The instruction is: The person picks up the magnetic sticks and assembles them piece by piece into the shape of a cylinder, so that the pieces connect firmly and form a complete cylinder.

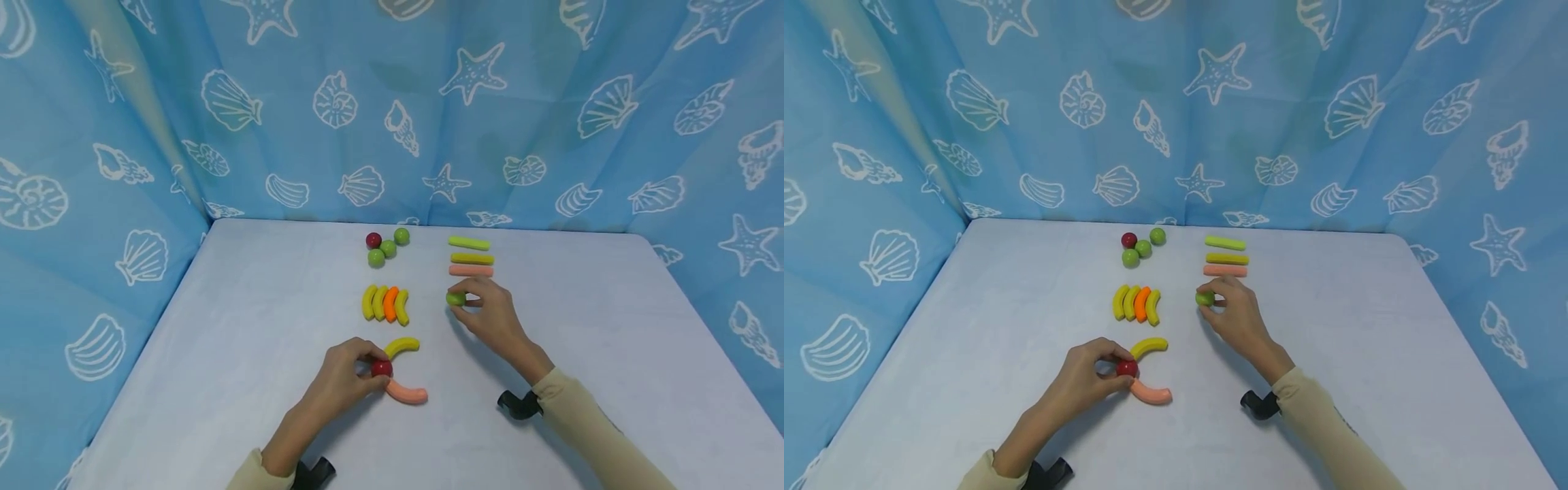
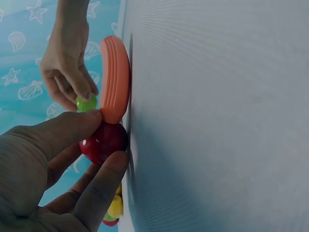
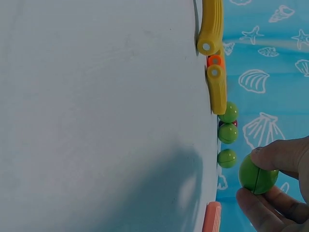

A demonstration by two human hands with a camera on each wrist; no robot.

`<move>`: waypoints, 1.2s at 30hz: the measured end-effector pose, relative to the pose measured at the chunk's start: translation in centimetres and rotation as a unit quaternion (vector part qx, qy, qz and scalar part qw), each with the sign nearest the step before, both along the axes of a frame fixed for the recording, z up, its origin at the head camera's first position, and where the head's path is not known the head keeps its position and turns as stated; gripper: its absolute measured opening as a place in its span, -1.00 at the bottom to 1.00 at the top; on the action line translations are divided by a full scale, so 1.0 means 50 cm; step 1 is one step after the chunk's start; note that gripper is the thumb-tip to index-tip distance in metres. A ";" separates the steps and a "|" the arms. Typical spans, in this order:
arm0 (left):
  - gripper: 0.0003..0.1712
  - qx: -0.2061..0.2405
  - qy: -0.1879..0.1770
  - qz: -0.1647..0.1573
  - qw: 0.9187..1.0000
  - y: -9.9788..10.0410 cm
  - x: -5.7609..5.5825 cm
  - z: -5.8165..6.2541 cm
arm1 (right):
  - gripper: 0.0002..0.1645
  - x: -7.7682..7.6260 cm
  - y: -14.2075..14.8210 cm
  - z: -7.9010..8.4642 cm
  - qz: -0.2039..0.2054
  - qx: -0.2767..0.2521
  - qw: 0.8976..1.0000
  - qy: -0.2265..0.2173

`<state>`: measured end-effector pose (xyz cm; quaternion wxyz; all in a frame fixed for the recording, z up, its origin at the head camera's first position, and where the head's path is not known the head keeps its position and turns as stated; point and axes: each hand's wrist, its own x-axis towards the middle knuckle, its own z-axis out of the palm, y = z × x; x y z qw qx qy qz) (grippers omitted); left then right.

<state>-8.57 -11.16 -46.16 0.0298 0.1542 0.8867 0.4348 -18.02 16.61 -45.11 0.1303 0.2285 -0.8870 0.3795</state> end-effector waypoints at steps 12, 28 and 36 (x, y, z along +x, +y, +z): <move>-0.68 -0.004 -0.011 0.009 1.000 0.004 0.013 -0.004 | -0.67 0.045 0.009 -0.010 0.003 -0.019 1.000 -0.007; -0.68 -0.008 -0.020 0.009 1.000 0.002 0.008 -0.007 | -0.62 0.091 0.027 -0.029 0.008 -0.039 0.999 0.004; -0.68 -0.009 -0.019 0.005 1.000 0.006 0.002 0.000 | -0.61 0.110 0.025 -0.025 0.026 -0.061 0.998 0.010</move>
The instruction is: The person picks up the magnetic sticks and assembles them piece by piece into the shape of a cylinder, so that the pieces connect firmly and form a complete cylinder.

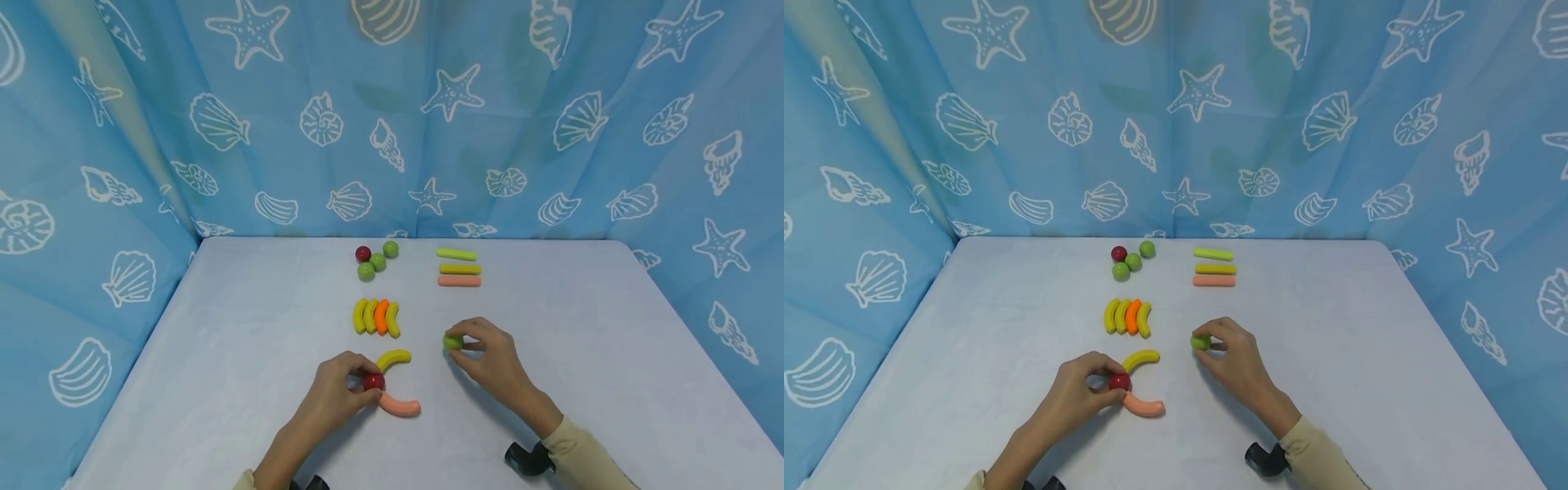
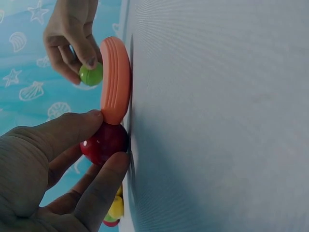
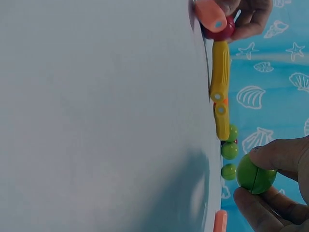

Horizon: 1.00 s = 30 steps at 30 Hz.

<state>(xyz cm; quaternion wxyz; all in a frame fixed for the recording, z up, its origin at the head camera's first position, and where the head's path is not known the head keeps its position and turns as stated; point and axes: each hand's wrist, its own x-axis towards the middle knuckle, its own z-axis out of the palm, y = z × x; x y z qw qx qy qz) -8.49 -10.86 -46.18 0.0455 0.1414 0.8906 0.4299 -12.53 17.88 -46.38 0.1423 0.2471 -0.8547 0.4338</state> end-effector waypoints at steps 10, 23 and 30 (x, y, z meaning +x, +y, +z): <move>-0.68 0.009 0.014 0.000 1.000 0.000 0.001 0.001 | -0.57 0.033 -0.008 -0.007 0.005 -0.011 1.000 -0.009; -0.69 0.005 0.014 0.003 1.000 0.001 0.004 -0.002 | -0.51 0.077 -0.025 -0.007 0.040 -0.044 0.997 -0.041; -0.69 0.004 0.015 0.007 1.000 0.000 0.005 0.002 | -0.48 0.091 -0.037 -0.012 0.052 -0.052 0.995 -0.060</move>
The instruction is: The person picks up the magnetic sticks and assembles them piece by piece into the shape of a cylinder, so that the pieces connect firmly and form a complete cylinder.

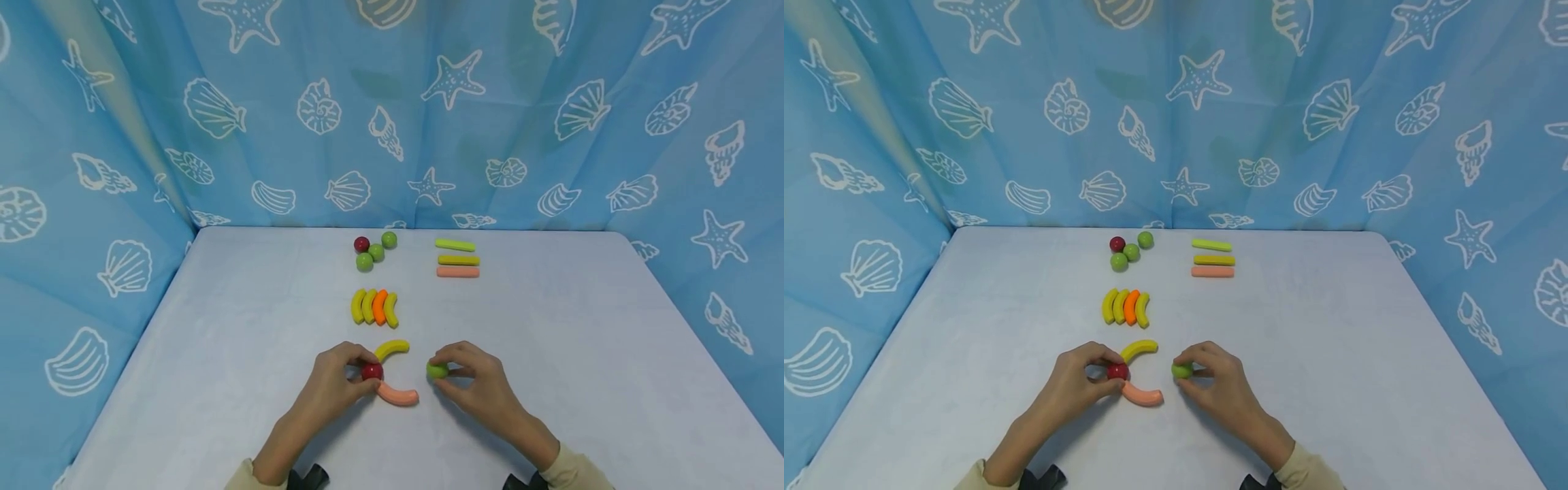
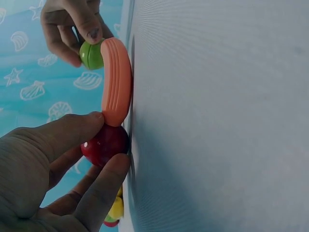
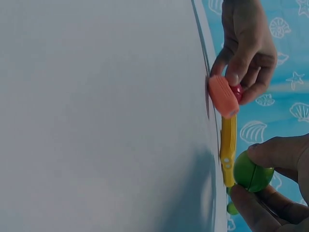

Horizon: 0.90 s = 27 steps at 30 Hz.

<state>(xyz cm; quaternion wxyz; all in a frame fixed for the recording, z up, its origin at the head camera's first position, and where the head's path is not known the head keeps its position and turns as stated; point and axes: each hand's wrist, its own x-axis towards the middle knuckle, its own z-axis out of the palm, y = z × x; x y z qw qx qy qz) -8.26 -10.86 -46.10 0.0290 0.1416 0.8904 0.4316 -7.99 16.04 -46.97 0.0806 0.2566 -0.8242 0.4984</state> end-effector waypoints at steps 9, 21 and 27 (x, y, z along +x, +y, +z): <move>-0.68 -0.001 0.004 -0.002 1.000 0.000 0.000 0.001 | -0.52 0.019 -0.011 -0.002 0.027 -0.014 0.999 -0.033; -0.68 0.007 0.020 -0.003 1.000 0.001 0.001 -0.002 | -0.53 0.031 -0.023 0.000 0.039 -0.018 0.998 -0.045; -0.69 0.004 0.021 0.002 1.000 0.001 0.003 -0.003 | -0.52 0.032 -0.024 -0.003 0.038 -0.017 0.998 -0.047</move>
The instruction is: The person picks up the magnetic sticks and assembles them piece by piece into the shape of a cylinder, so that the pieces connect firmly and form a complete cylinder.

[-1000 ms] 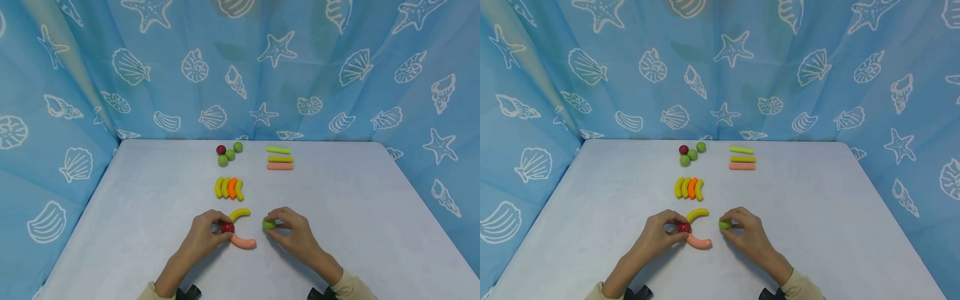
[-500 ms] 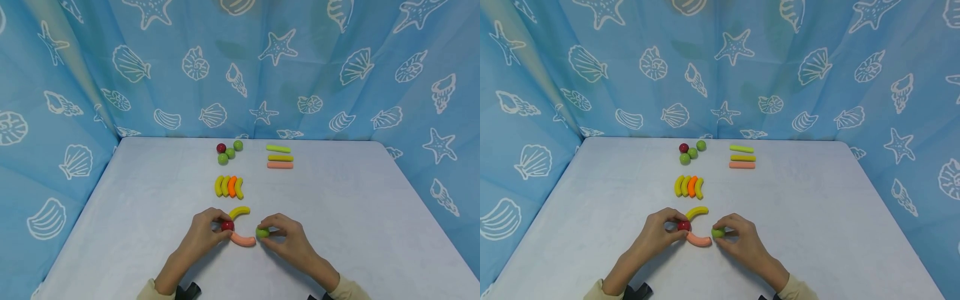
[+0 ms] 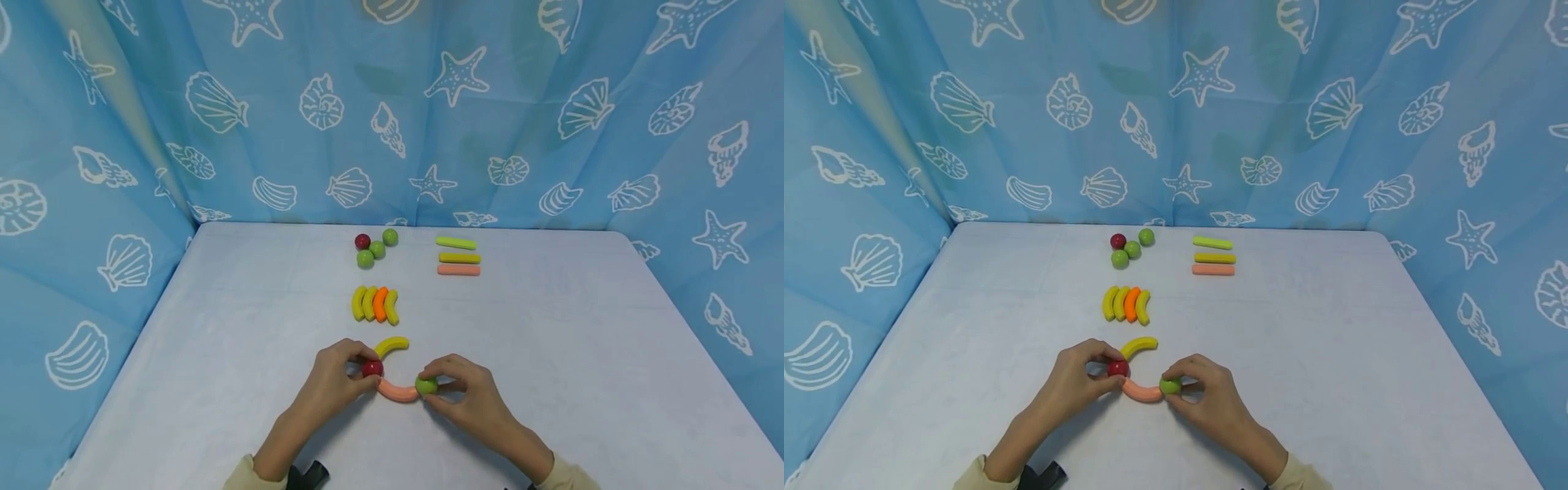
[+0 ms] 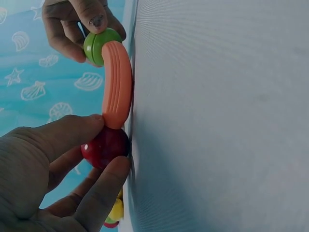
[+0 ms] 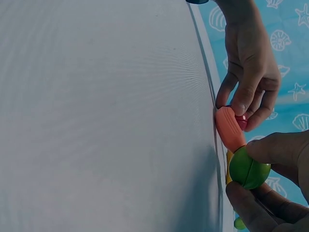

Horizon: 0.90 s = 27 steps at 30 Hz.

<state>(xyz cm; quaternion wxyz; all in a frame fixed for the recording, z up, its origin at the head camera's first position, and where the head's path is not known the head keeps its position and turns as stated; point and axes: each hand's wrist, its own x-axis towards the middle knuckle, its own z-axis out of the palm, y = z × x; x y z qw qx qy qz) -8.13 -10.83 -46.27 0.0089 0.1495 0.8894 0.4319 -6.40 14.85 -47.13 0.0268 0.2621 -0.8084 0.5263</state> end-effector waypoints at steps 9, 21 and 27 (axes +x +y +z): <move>-0.73 0.002 0.001 0.003 1.000 0.006 0.001 0.001 | -0.54 0.003 0.004 -0.002 0.000 -0.012 1.000 -0.003; -0.73 0.026 -0.058 0.055 0.996 0.017 -0.030 0.012 | -0.57 0.007 0.004 -0.002 -0.004 -0.013 1.000 -0.023; -0.77 -0.004 -0.101 0.043 0.994 0.024 -0.054 0.020 | -0.58 0.006 0.003 0.000 -0.001 -0.014 1.000 -0.020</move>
